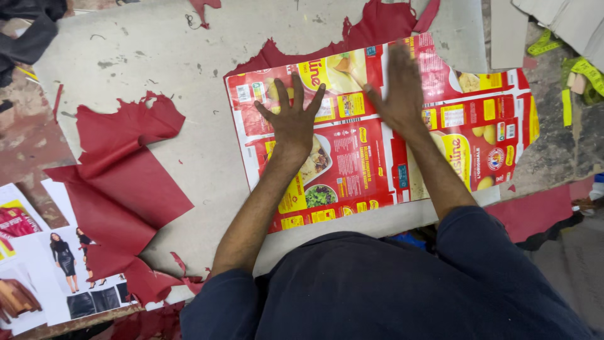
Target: The person places a printed paper pattern on a red sheet, then uses a utility knife to cut the red material along the pattern's edges. They remove the cut piece and repeat the process with another pattern on a larger red sheet, cutting and removing the resulting piece.
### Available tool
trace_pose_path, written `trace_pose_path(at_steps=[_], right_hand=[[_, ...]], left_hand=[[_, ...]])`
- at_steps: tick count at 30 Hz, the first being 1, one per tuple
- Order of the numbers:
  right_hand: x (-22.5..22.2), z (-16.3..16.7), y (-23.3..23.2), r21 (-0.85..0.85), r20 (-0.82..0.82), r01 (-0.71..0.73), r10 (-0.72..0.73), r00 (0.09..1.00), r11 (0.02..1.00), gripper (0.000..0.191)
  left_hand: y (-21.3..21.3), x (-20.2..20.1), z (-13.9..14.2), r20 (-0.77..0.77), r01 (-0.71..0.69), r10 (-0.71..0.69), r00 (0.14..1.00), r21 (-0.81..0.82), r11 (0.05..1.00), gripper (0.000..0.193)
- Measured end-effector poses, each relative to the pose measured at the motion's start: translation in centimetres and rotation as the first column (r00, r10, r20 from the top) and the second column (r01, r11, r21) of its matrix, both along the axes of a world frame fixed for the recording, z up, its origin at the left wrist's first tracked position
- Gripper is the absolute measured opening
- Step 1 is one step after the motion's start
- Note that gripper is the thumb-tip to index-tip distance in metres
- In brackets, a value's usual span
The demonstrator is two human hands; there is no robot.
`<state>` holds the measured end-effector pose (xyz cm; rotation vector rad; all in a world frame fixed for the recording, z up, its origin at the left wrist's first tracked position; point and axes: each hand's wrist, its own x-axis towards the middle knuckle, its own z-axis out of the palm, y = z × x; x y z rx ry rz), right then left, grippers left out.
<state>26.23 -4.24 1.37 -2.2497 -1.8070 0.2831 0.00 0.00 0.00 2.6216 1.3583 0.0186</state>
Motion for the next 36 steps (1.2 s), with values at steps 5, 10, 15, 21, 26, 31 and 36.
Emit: trace_pose_path(at_steps=[5,10,15,21,26,31,36], right_hand=[[0.7,-0.6,1.2,0.086,0.046,0.081,-0.085,0.995,0.993,0.092],[-1.4,-2.1,-0.2,-0.013,0.017,-0.097,0.098,0.995,0.995,0.093],[-2.7,-1.8,1.1,0.048,0.034,0.027,-0.028,0.999,0.998,0.088],[-9.1,-0.8,2.1,0.061,0.016,-0.186,0.185,0.983,0.981,0.091],[-14.7,0.1,4.0,0.024,0.021,-0.492,0.491,0.871,0.87,0.076],[-17.4,0.0,7.6,0.019,0.094,-0.675,0.67,0.736,0.738,0.07],[-19.4,-0.9,12.2,0.025,0.06,-0.718,0.716,0.695,0.695,0.065]], left_hand=[[0.5,1.0,1.3,-0.024,0.011,-0.012,1.0,-0.028,1.0,0.092],[0.0,-0.4,0.0,0.064,0.017,-0.015,0.998,-0.023,1.0,0.095],[-0.7,-3.0,0.4,0.204,-0.107,0.129,0.97,-0.116,0.987,0.119],[-2.0,-5.4,1.2,0.409,-0.246,0.3,0.862,-0.181,0.952,0.13],[-1.1,-5.8,0.4,0.516,-0.249,0.351,0.782,-0.257,0.934,0.152],[-0.4,-6.1,-0.2,0.536,-0.264,0.355,0.766,-0.242,0.934,0.157],[1.3,-6.2,-1.2,0.563,-0.229,0.308,0.767,-0.209,0.951,0.158]])
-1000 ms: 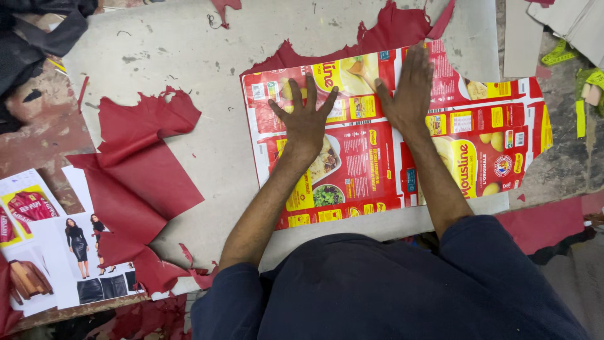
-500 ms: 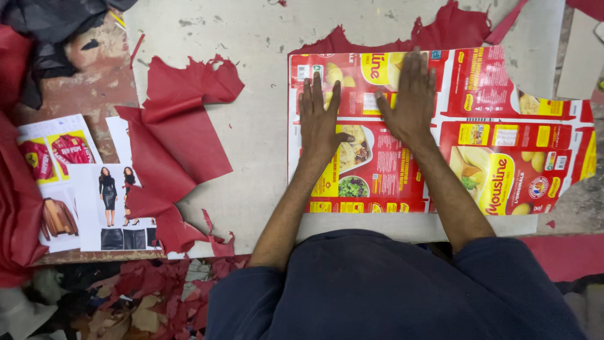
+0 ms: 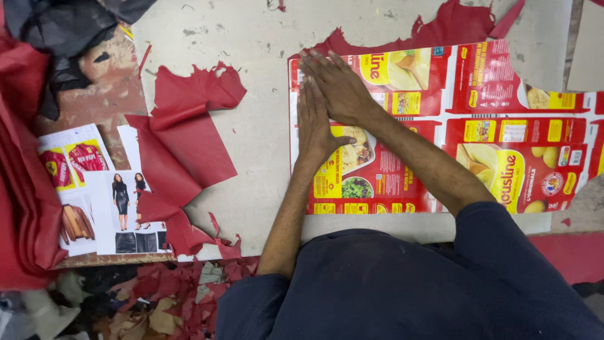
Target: The person places a printed paper pattern on a red sheet, then uses a utility knife to cut the red material along the pattern's edges. They remove the cut piece and repeat the process with another pattern on a larger red sheet, cutting and removing the resulting piece.
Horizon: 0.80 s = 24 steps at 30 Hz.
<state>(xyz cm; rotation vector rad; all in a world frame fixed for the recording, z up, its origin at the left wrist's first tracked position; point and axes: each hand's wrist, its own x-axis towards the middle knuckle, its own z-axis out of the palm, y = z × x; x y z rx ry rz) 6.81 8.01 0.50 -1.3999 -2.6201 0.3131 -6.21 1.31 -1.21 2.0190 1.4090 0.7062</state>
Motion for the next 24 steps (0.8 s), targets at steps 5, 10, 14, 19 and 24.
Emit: trace_pose_path(at_steps=[5,10,14,19,24], right_hand=[[2.1,-1.5,-0.4,0.042,-0.03,0.024,-0.023,0.999,0.999,0.066],[7.3,-1.8,-8.0,0.07,-0.026,0.055,-0.054,0.998,0.996,0.074],[18.9,-0.9,-11.5,-0.091,-0.077,0.436,-0.443,0.893,0.895,0.081],[28.4,-1.9,-13.7,-0.016,-0.097,0.593,-0.592,0.8,0.805,0.076],[27.3,-1.0,-14.4,-0.039,-0.077,0.56,-0.562,0.824,0.827,0.082]], left_hand=[[0.3,0.7,-0.8,-0.093,0.045,-0.044,0.995,0.007,0.999,0.156],[-3.8,0.3,-0.9,-0.312,0.043,-0.025,0.95,0.049,0.998,0.14],[-4.1,0.9,-1.2,-0.345,0.016,-0.01,0.938,0.015,1.0,0.138],[-3.5,1.2,-1.8,-0.326,0.024,-0.011,0.945,0.037,0.999,0.139],[-4.1,-0.3,-1.7,-0.356,0.005,-0.001,0.934,0.013,1.0,0.141]])
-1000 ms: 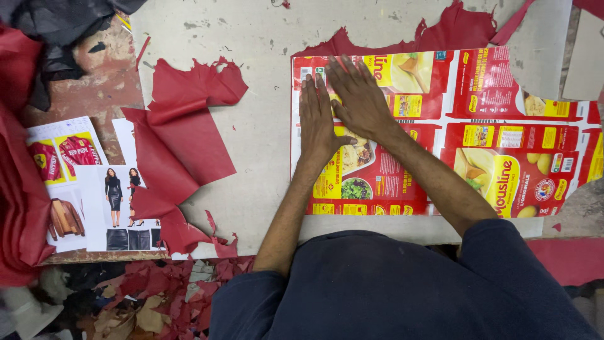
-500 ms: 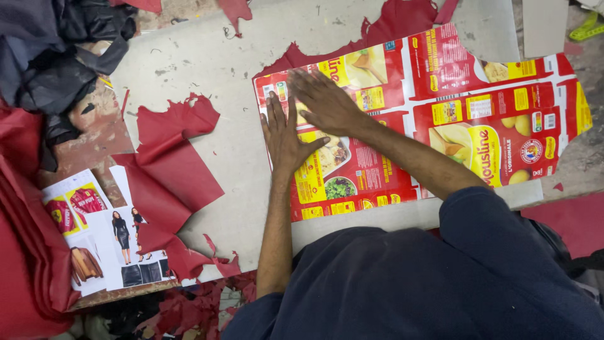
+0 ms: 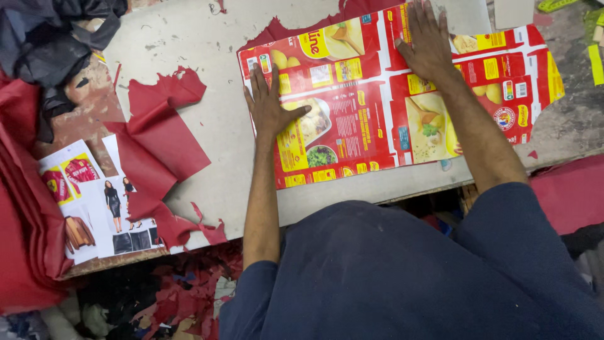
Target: The person places a printed paper pattern on a red sheet, then uses a utility knife to cut the red material along the pattern's edges. They remove the cut piece and repeat the process with another pattern on a larger red sheet, cutting and removing the resulting piece.
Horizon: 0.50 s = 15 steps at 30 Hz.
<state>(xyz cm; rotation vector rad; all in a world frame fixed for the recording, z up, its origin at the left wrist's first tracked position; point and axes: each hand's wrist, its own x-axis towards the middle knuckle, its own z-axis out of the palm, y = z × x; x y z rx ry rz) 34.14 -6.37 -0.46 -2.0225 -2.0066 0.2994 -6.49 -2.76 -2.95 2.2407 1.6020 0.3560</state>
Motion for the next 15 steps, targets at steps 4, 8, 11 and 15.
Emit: trace_pose_path(at_steps=[4,8,11,15], right_hand=[[1.4,1.5,-5.1,0.131,0.045,0.0,-0.006,0.999,0.991,0.079],[1.4,-0.7,-17.8,0.252,-0.233,0.261,-0.204,0.951,0.932,0.056],[2.0,-2.6,-27.5,0.354,-0.288,0.566,-0.489,0.823,0.744,0.07],[3.1,-5.5,-34.1,-0.148,-0.94,0.818,-0.336,0.058,0.556,0.077]], left_hand=[[0.2,0.2,-0.1,0.021,0.015,-0.016,1.0,0.031,0.999,0.144],[0.4,0.9,0.0,-0.018,-0.011,0.012,1.0,0.002,1.0,0.147],[0.2,1.9,0.4,-0.062,-0.066,0.064,0.996,-0.031,0.997,0.15],[-0.2,3.3,0.8,-0.094,-0.145,0.14,0.986,-0.051,0.988,0.15]])
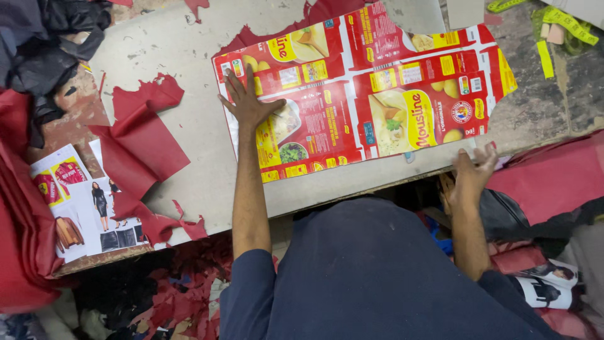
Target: The person places a printed paper pattern on a red sheet, then uses a utility knife to cut the red material along the pattern's edges. They remove the cut piece and repeat the process with another pattern on a larger red sheet, cutting and removing the resulting piece.
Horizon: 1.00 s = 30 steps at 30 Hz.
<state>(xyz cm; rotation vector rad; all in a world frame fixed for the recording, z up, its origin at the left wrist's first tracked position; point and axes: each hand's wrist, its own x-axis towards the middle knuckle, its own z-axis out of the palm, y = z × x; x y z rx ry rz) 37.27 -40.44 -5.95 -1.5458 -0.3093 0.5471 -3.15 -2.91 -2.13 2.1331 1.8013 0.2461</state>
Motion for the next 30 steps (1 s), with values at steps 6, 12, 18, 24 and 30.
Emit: trace_pose_path(at_steps=[6,12,18,24,30], right_hand=[[1.1,-2.6,-0.3,0.205,-0.451,0.111,-0.007,0.892,0.972,0.073],[-1.1,0.1,2.9,0.336,-0.158,-0.13,0.192,0.969,0.933,0.042],[-9.2,6.3,5.9,-0.219,0.704,-0.333,0.384,0.597,0.917,0.021],[-16.7,11.1,8.3,-0.441,0.886,-0.401,0.459,-0.055,0.803,0.062],[-19.7,9.8,9.4,-0.568,0.817,-0.4,0.552,-0.168,0.719,0.06]], left_hand=[[-0.8,0.6,0.4,-0.069,0.01,-0.005,0.998,0.07,0.997,0.154],[-0.8,0.3,0.4,-0.056,0.014,-0.012,0.998,0.032,0.999,0.153],[-0.6,0.6,0.8,-0.07,0.013,-0.01,0.998,0.033,0.999,0.151],[-2.4,0.3,1.6,-0.346,0.147,-0.067,0.936,0.212,0.966,0.139],[-3.9,-0.9,0.5,-0.801,0.507,0.199,0.564,0.527,0.682,0.126]])
